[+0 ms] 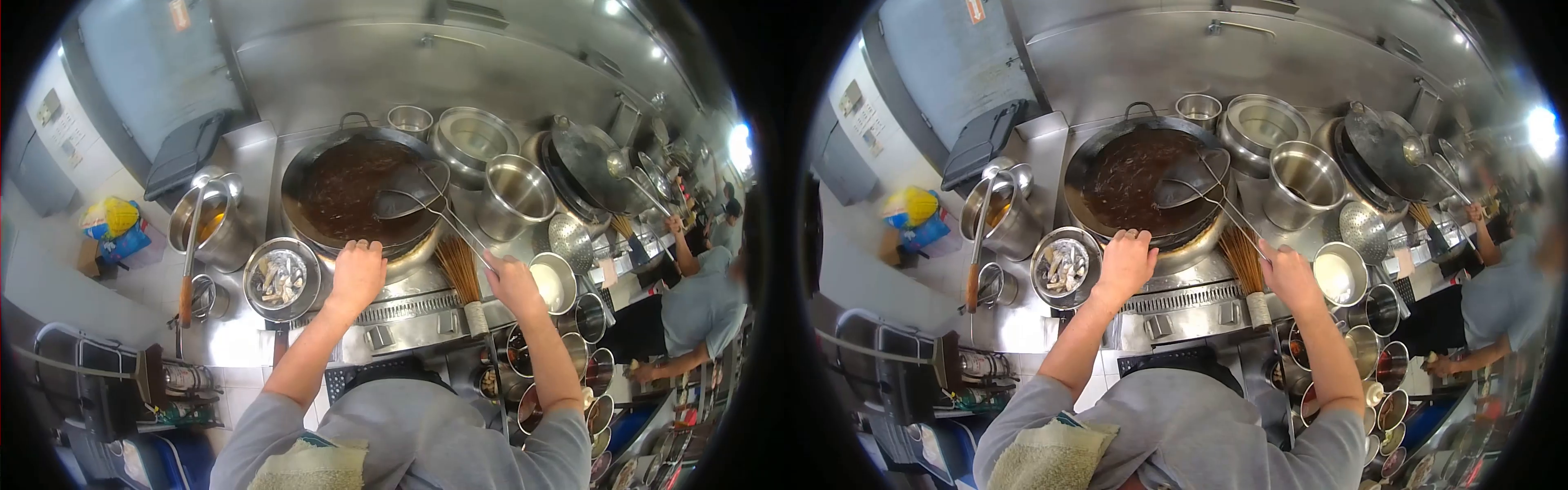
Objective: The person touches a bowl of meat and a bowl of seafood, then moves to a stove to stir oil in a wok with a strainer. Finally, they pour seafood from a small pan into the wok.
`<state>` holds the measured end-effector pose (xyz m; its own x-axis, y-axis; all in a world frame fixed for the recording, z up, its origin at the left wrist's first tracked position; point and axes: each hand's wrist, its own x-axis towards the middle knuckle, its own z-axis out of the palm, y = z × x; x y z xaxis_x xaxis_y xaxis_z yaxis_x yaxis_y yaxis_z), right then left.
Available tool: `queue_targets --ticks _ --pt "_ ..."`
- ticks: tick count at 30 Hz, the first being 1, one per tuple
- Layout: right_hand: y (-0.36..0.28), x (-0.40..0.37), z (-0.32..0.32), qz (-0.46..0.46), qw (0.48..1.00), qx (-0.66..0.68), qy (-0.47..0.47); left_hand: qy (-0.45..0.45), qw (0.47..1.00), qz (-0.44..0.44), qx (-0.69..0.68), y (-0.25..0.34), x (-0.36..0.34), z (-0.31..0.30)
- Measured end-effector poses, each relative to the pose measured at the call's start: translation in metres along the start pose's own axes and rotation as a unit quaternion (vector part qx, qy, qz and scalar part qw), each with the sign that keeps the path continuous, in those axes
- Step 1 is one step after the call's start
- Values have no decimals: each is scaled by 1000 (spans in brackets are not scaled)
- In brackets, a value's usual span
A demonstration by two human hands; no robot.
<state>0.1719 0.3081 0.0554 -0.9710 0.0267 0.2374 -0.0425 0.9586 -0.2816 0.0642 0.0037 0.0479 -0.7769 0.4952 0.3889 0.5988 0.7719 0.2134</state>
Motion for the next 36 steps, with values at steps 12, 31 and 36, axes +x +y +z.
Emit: queue_targets --ticks 12,31,36 --pt "-36 75 99 1 992 110 68 32 999 -16 -19 -8 6 14" --pt "-60 -1 36 -9 983 179 -34 -30 999 -35 -27 6 -15 3" --pt "-59 -27 -2 22 982 171 -77 -31 998 -31 -32 6 -22 5"
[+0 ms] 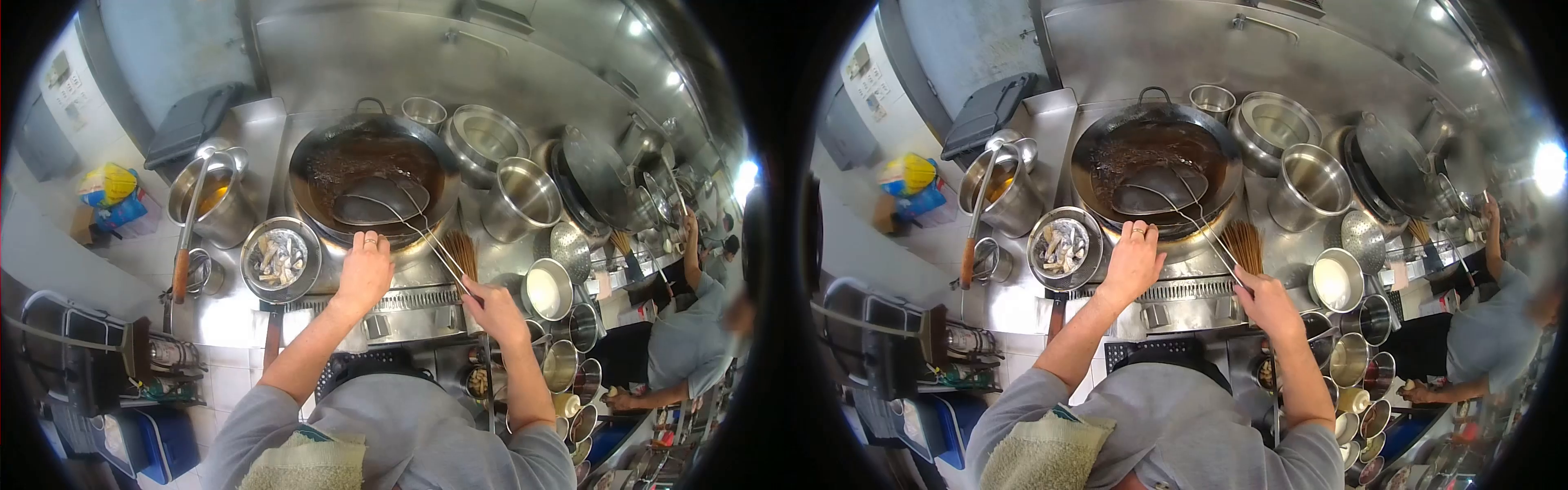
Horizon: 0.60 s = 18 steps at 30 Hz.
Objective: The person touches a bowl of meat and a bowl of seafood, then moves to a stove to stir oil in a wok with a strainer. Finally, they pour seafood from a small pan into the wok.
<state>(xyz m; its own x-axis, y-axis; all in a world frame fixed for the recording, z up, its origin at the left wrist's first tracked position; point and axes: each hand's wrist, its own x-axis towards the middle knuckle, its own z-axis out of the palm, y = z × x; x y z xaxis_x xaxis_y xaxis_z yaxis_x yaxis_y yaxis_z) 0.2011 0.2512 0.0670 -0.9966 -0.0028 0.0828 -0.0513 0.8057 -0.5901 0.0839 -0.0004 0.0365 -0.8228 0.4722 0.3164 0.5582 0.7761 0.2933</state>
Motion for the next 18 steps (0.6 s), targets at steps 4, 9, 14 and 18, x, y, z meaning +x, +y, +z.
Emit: queue_targets --ticks 4,9,14,18 --pt "1 -19 -25 -24 999 -31 7 -22 1000 -6 3 1 -5 0" --pt "7 -33 -58 12 996 -87 12 -41 999 -8 0 1 -6 -2" --pt "-9 -30 -74 20 986 -156 46 -12 999 12 39 0 -7 -1" --pt "9 -17 -56 3 985 -165 59 -15 999 10 38 0 -8 -1"
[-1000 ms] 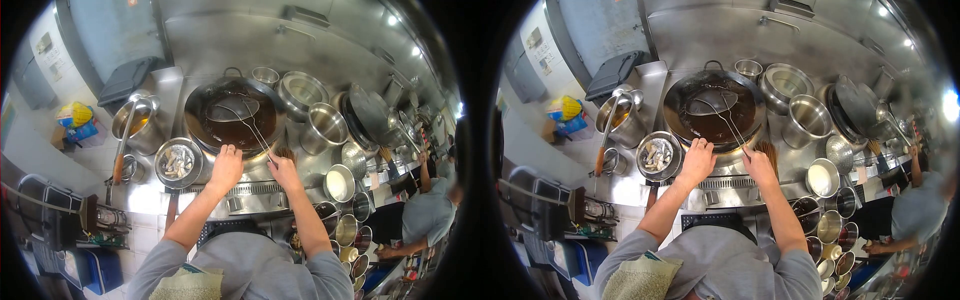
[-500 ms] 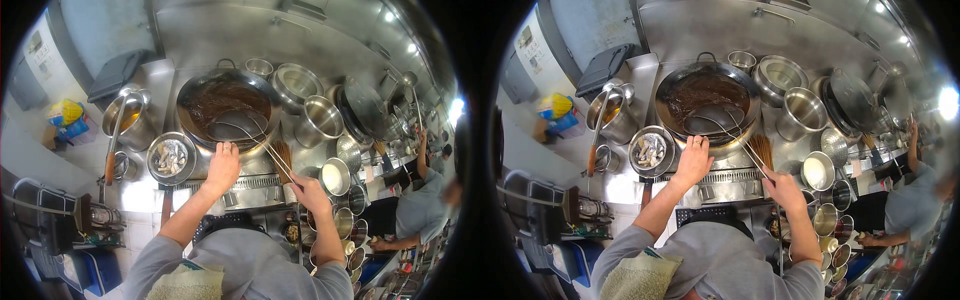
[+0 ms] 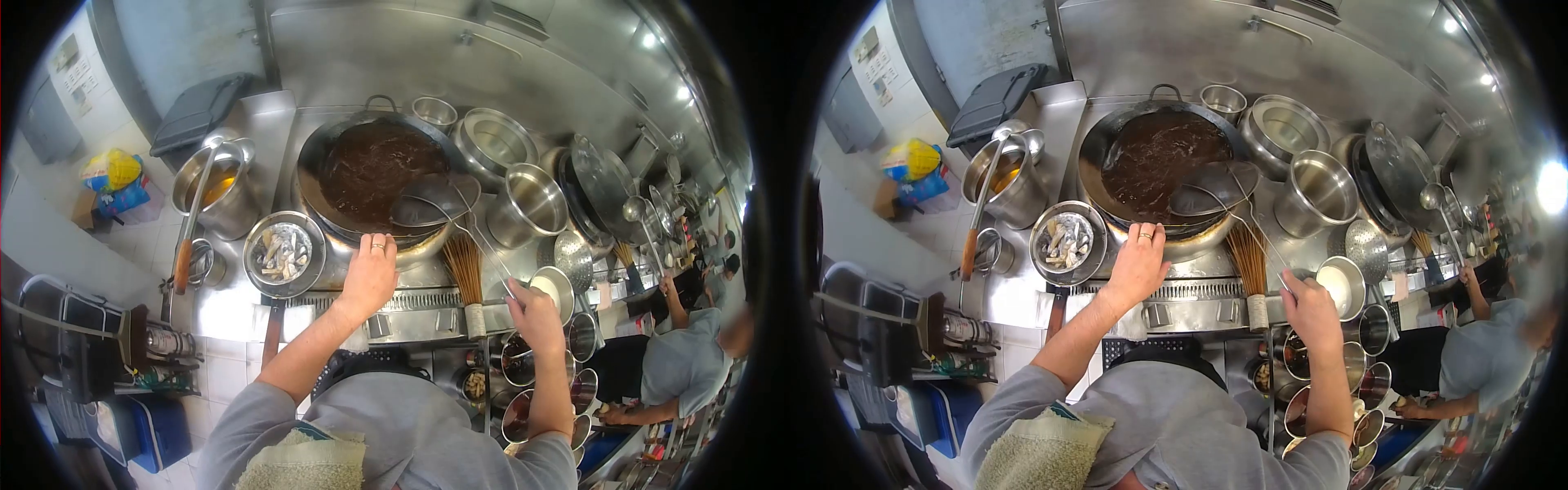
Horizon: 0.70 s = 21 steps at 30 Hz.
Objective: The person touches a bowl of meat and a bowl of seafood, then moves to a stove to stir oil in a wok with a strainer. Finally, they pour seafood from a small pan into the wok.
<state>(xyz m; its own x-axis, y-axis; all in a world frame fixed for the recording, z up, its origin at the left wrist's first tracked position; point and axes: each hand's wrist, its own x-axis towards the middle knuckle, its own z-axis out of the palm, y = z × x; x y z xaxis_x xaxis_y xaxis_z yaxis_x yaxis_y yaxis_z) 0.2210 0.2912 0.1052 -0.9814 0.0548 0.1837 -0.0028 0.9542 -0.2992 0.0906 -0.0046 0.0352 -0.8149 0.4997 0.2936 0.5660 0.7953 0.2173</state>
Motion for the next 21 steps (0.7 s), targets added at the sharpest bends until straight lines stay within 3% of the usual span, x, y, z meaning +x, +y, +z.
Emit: queue_targets --ticks 13,21 --pt "8 61 127 -10 989 118 92 -8 1000 -7 -29 0 -1 -1" --pt "-20 103 162 -1 983 153 98 -4 998 -20 -67 -1 -3 3"
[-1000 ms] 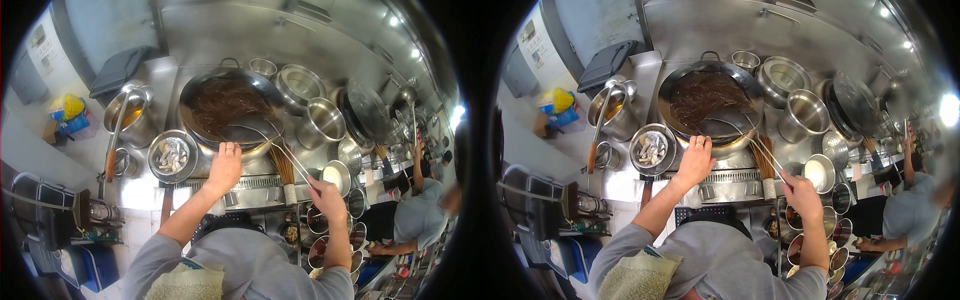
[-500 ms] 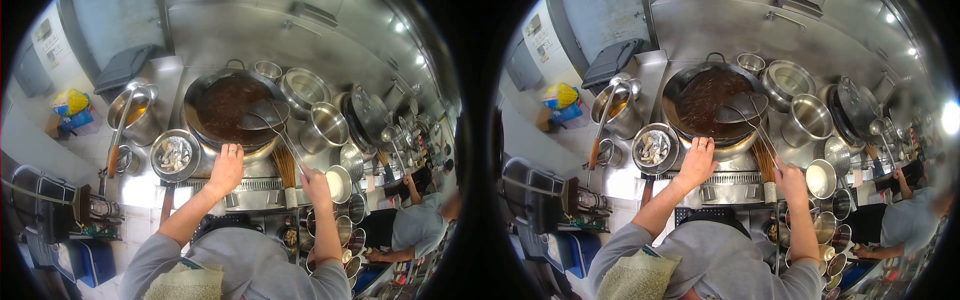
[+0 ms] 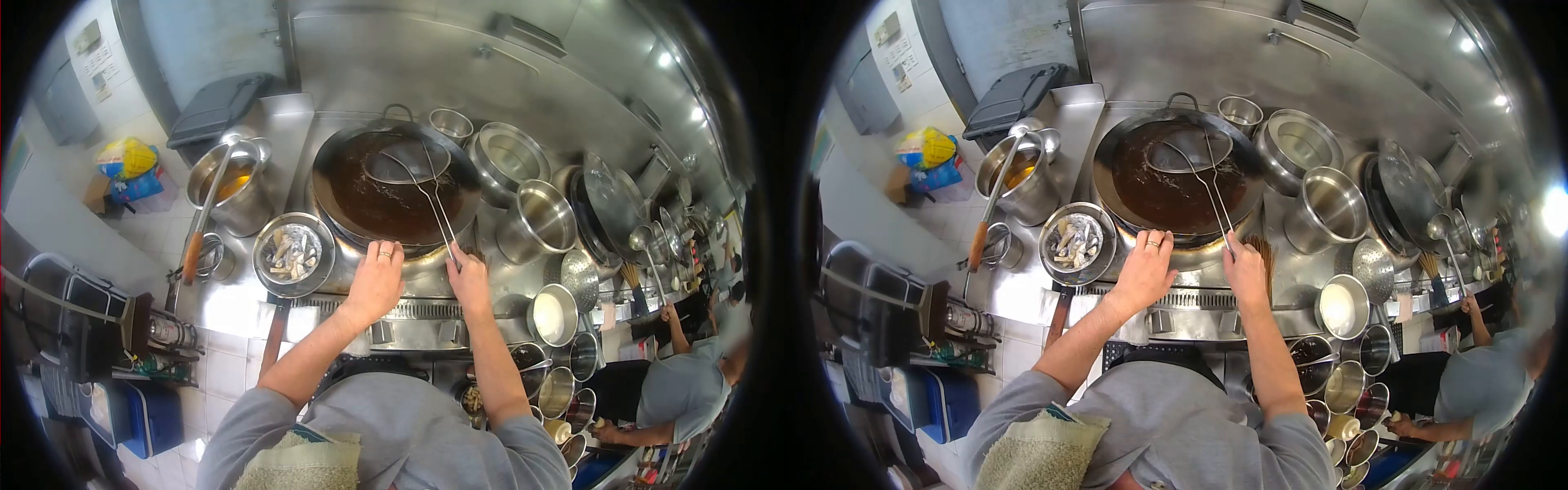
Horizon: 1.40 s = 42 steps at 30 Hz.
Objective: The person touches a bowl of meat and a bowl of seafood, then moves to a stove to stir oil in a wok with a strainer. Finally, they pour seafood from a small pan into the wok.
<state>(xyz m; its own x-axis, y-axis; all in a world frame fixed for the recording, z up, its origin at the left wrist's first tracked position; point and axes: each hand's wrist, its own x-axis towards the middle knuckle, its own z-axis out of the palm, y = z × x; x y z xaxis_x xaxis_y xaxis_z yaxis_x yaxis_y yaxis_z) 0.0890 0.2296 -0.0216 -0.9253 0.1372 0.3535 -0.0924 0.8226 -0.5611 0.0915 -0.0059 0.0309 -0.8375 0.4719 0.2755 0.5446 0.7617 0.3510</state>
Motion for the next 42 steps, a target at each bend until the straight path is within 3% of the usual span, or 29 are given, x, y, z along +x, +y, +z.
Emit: queue_targets --ticks 9,13,16,19,28,31,36,42 --pt "-17 5 15 -3 998 66 -12 12 1000 6 1 1 -4 0" --pt "-34 -13 -13 44 995 55 -69 9 1000 0 -8 3 -5 -2" --pt "-23 -32 -23 10 995 75 -64 8 1000 1 -6 3 -5 -1" --pt "-30 -48 -48 37 992 66 -96 9 1000 3 10 2 -5 0" --pt "-50 -84 -123 87 985 20 -146 2 1000 6 -5 1 -4 0" --pt "-39 -95 -142 8 994 -12 -104 -4 1000 10 4 0 -5 -1" --pt "-42 -96 -179 26 989 -94 -109 -9 999 20 34 -1 -4 -1" --pt "-45 -80 -179 31 982 -154 -109 -5 1000 21 0 -2 -3 -3"
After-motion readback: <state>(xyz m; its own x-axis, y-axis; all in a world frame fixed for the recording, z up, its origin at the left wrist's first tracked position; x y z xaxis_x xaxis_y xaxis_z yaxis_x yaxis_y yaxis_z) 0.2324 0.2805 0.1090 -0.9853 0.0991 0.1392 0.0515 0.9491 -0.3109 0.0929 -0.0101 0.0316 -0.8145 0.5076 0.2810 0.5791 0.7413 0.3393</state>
